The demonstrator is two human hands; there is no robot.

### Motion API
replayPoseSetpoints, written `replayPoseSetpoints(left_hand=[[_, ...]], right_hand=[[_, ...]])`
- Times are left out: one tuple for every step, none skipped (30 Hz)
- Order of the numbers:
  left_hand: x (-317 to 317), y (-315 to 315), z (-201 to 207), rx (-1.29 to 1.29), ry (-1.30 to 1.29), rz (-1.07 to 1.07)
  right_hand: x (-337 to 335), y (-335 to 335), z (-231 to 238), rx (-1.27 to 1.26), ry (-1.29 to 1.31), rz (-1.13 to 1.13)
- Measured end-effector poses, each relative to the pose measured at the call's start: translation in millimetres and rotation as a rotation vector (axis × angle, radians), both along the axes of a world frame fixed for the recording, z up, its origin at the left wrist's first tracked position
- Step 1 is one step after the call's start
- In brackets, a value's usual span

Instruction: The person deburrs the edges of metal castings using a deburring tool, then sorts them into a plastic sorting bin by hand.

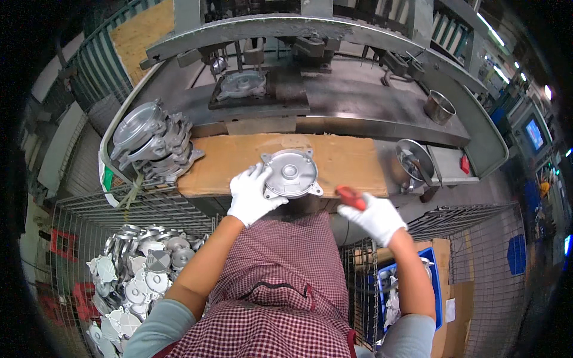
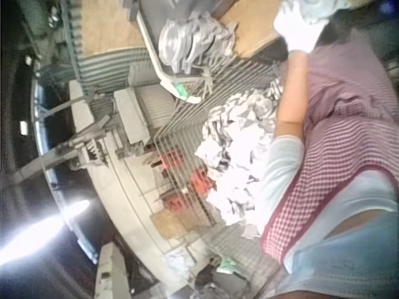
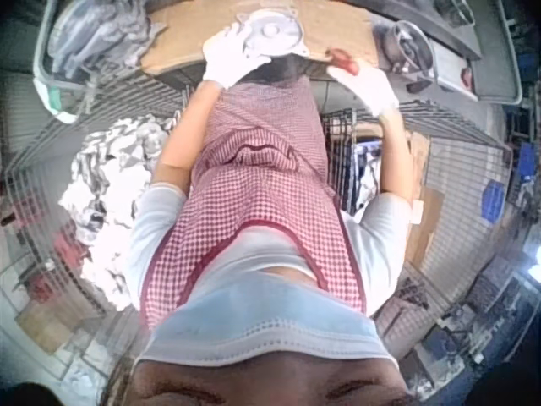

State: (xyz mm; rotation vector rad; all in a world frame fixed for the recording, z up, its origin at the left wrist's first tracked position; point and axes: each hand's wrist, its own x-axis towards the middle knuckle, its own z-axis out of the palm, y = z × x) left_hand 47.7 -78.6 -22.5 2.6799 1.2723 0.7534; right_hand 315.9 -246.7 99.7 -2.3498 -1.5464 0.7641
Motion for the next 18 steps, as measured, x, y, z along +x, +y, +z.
replayPoseSetpoints(left_hand=[[-1, 0, 0, 0.016, -0.01, 0.003], [-1, 0, 0, 0.027, -0.016, 0.005], [-1, 0, 1, 0.01, -0.027, 0.006], [-1, 0, 2, -0.003, -0.046, 0.008], [-1, 0, 3, -0.02, -0.065, 0.012], [0, 0, 5, -0.024, -0.06, 0.015], [0, 0, 6, -0.032, -0.055, 0.02], [1, 0, 7, -0.041, -0.049, 0.026], [1, -1, 9, -0.059, -0.054, 0.021], [1, -1, 10, -0.077, -0.058, 0.018], [0, -2, 11, -0.079, -0.079, 0.013], [0, -2, 11, -0.094, -0.059, 0.02], [0, -2, 11, -0.094, -0.057, 0.024], [0, -2, 11, -0.083, -0.072, 0.027], [-1, -2, 10, -0.081, -0.053, 0.039], [-1, -2, 9, -0.066, -0.049, 0.048], [-1, -3, 8, -0.052, -0.044, 0.055], [-1, -2, 7, -0.05, -0.05, 0.044]], right_hand=[[-16, 9, -2, -0.037, -0.151, 0.125], [-27, 15, -2, -0.032, -0.147, 0.17], [-35, 22, -3, -0.043, -0.152, 0.203], [-42, 29, -6, -0.083, -0.178, 0.218], [-50, 38, -9, -0.046, -0.168, 0.232], [-56, 50, -13, -0.039, -0.179, 0.228], [-61, 61, -17, -0.033, -0.19, 0.222], [-65, 74, -21, -0.016, -0.21, 0.194], [-69, 86, -23, 0.012, -0.23, 0.17], [-70, 96, -24, 0.021, -0.225, 0.154], [-71, 99, -25, 0.03, -0.218, 0.156], [-70, 101, -24, 0.047, -0.211, 0.155], [-69, 100, -23, 0.041, -0.212, 0.139], [-67, 93, -20, 0.016, -0.21, 0.17], [-64, 82, -16, -0.007, -0.2, 0.209], [-60, 67, -12, -0.049, -0.199, 0.231], [-57, 52, -7, -0.076, -0.194, 0.262], [-54, 38, -3, -0.132, -0.23, 0.259]])
